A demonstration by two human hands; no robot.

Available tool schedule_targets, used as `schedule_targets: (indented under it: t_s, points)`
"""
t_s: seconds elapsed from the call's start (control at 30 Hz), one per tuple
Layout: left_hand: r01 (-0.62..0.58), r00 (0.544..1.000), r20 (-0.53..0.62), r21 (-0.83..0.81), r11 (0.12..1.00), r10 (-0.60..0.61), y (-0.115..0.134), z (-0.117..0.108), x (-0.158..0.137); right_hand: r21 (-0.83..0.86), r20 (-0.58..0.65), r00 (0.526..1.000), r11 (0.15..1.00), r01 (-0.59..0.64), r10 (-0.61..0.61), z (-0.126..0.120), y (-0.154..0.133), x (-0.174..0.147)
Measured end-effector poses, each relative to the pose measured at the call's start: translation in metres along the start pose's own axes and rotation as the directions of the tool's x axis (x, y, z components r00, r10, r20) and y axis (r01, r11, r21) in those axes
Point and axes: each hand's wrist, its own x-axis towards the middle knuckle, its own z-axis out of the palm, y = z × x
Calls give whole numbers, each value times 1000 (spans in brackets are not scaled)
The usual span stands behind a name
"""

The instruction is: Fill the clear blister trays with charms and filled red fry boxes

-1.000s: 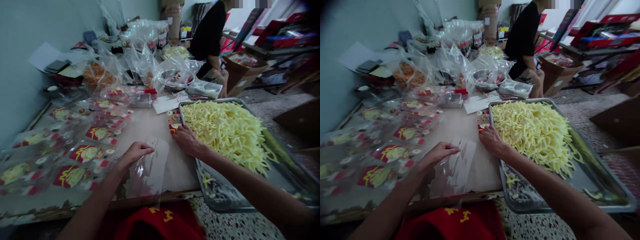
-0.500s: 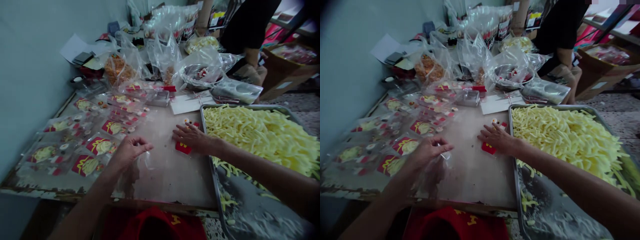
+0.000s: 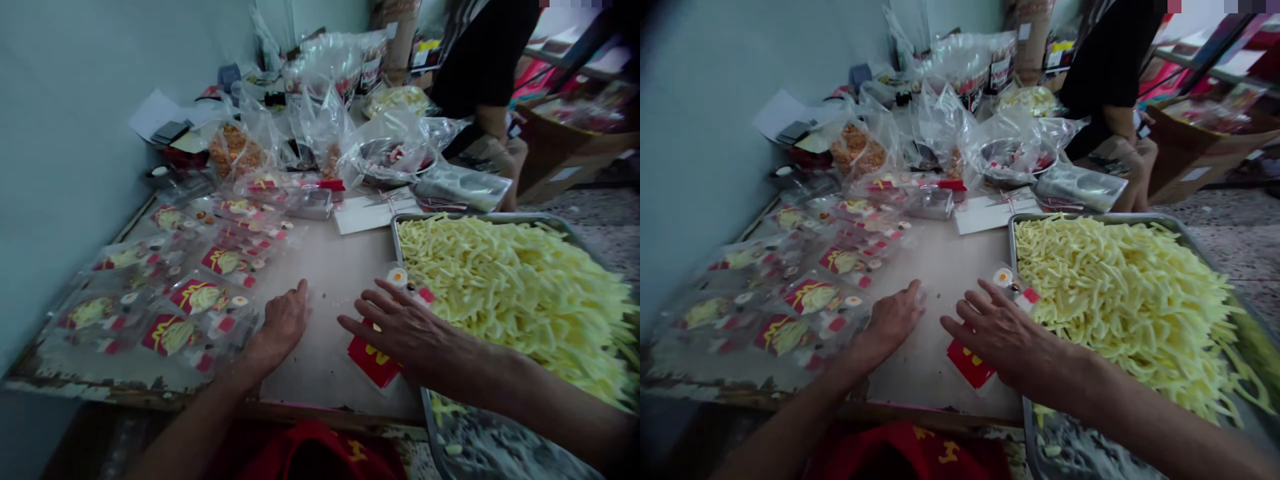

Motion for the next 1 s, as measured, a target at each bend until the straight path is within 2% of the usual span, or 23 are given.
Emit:
schedule_targets:
  t_s: [0.07,0.13,0.23,0.3,0.43,0.5,0.57,0.73,0.8,0.9,1.0]
  points:
    - [58,997,59,-139,989,-50,-9,6,2,-5,-11,1000,1000,-7,7,10,4,-10]
    - [96,995,11,-232,968,-96,-20,-4,10,-7,-18,999,999,-39,39,17,9,-16]
    - [92,980,-162,-166,982,-119,-37,-20,30,-14,-31,996,997,-79,78,20,13,-17]
    - [95,975,-189,-111,989,-115,-43,-17,41,-23,-44,996,996,-82,81,16,14,-14]
    - [190,981,-26,-88,978,-193,-41,9,46,-76,-92,994,995,-72,64,3,18,-9]
    - [230,972,-29,-86,969,-233,-34,20,43,-93,-119,992,994,-62,50,-1,22,-6]
    - [298,951,-46,-123,947,-305,-24,25,42,-91,-123,992,995,-51,40,0,27,-1]
    - [473,881,154,-290,832,-447,-8,24,51,-100,-98,995,995,-24,15,15,34,13]
    - [431,902,131,-321,844,-411,-9,25,52,-104,-102,995,994,-28,17,20,35,15]
    - [292,951,16,-374,880,-309,-10,29,49,-107,-114,993,994,-27,14,22,32,17]
    - [219,959,-56,-472,854,-277,-7,34,39,-112,-108,994,994,-10,-2,19,26,19]
